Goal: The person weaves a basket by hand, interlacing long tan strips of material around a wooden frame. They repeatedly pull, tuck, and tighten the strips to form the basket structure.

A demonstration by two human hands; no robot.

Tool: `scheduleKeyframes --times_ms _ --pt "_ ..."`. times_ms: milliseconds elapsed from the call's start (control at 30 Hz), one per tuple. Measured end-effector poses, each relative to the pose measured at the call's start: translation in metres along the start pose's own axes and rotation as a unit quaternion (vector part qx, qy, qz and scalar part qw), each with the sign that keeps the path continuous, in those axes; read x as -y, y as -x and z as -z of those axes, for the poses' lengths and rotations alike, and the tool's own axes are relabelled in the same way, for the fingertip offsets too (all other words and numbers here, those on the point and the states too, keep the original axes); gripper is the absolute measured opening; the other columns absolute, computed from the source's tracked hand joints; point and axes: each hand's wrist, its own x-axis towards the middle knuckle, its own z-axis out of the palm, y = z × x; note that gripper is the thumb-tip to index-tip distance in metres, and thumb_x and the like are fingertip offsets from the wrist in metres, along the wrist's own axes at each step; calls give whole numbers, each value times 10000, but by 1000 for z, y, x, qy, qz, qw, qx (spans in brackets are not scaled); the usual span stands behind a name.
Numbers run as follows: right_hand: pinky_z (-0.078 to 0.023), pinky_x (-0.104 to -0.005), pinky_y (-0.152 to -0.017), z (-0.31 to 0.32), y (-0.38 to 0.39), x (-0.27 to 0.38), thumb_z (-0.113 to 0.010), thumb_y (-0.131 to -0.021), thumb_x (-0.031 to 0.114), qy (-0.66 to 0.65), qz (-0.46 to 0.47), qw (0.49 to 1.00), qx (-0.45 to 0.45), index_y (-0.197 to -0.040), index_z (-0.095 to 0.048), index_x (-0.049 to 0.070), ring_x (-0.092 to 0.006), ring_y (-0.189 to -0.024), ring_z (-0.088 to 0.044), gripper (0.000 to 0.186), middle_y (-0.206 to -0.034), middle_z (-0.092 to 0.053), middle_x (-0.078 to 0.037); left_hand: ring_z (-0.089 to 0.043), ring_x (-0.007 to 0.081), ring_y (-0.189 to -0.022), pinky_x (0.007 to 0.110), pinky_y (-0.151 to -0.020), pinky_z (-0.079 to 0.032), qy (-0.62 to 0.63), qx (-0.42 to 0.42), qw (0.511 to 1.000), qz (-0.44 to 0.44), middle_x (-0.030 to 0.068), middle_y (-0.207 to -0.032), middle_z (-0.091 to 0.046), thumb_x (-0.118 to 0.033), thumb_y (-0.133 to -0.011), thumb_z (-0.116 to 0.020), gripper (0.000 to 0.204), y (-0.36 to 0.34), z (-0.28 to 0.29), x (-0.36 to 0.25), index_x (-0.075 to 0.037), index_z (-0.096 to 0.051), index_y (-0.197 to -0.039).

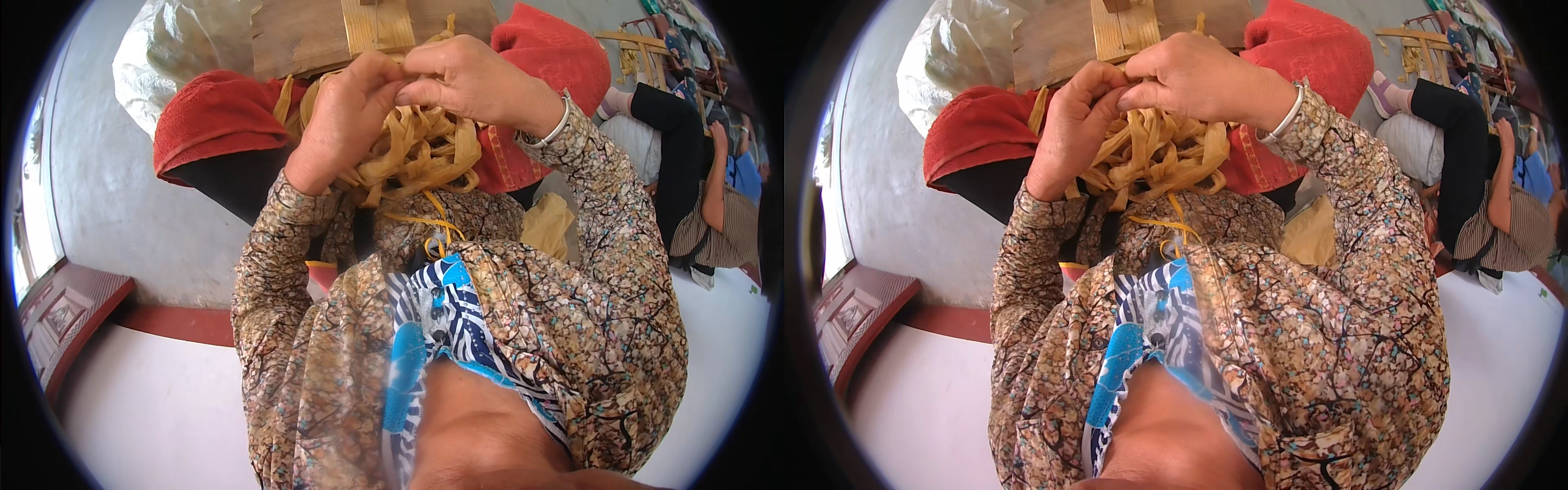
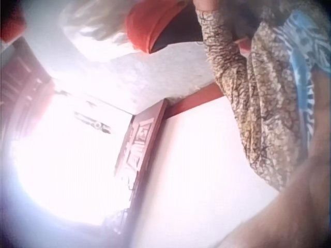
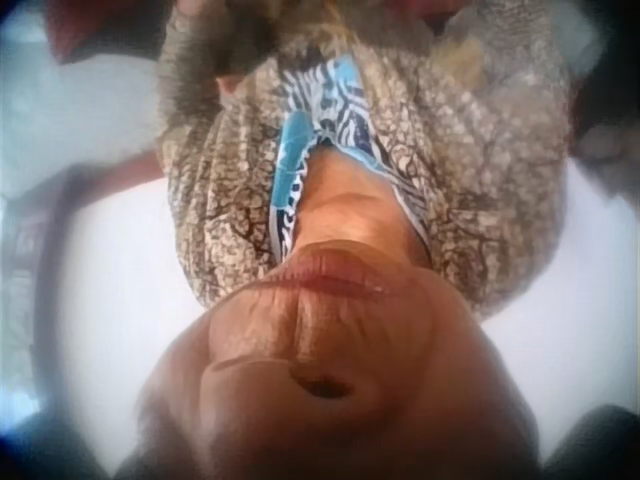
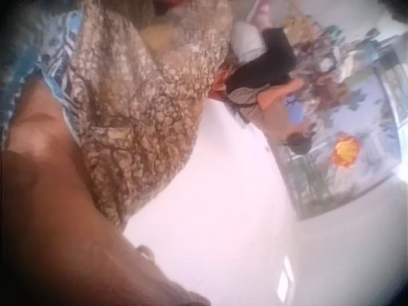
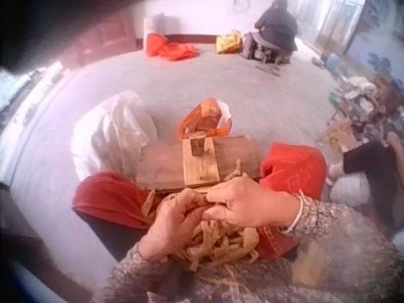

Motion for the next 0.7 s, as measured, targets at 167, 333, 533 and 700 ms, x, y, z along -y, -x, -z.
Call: scheduleKeyframes --times_ms 167,333,533,700 --pt "-502 -214 -644 -2 2 -13 -634 -888 103 -442 -170 879 47 -929 -671 -15 -80 -733 -635 131 -802 -663 -23 -548 42 -749 197 -641 -446 118 51 989 78 3 -807 -620 -60 -915 -610 83 -4 10 -1 7 -574 -948" --pt "-511 -213 -640 1 14 -36 -629 -905 129 -452 -160 874 75 -956 -646 7 -84 -730 -640 133 -776 -657 -29 -474 10 -677 160 -590 -382 131 36 986 102 -53 -756 -563 -58 -926 -607 52 0 8 10 -17 -578 -938" --pt "-553 -233 -610 -20 6 -32 -644 -899 112 -619 -199 760 1 -1064 -608 -5 -89 -678 -639 205 -854 -649 -29 -442 5 -649 160 -567 -352 125 -14 989 76 -55 -726 -547 -64 -937 -591 54 -15 -1 6 -11 -581 -942" --pt "-530 -205 -583 -17 12 -38 -657 -876 89 -534 -179 826 -9 -1001 -653 4 -64 -624 -606 151 -788 -635 -11 -449 8 -661 161 -573 -359 117 29 988 100 -49 -750 -550 -76 -933 -598 77 -12 5 14 -4 -579 -953"
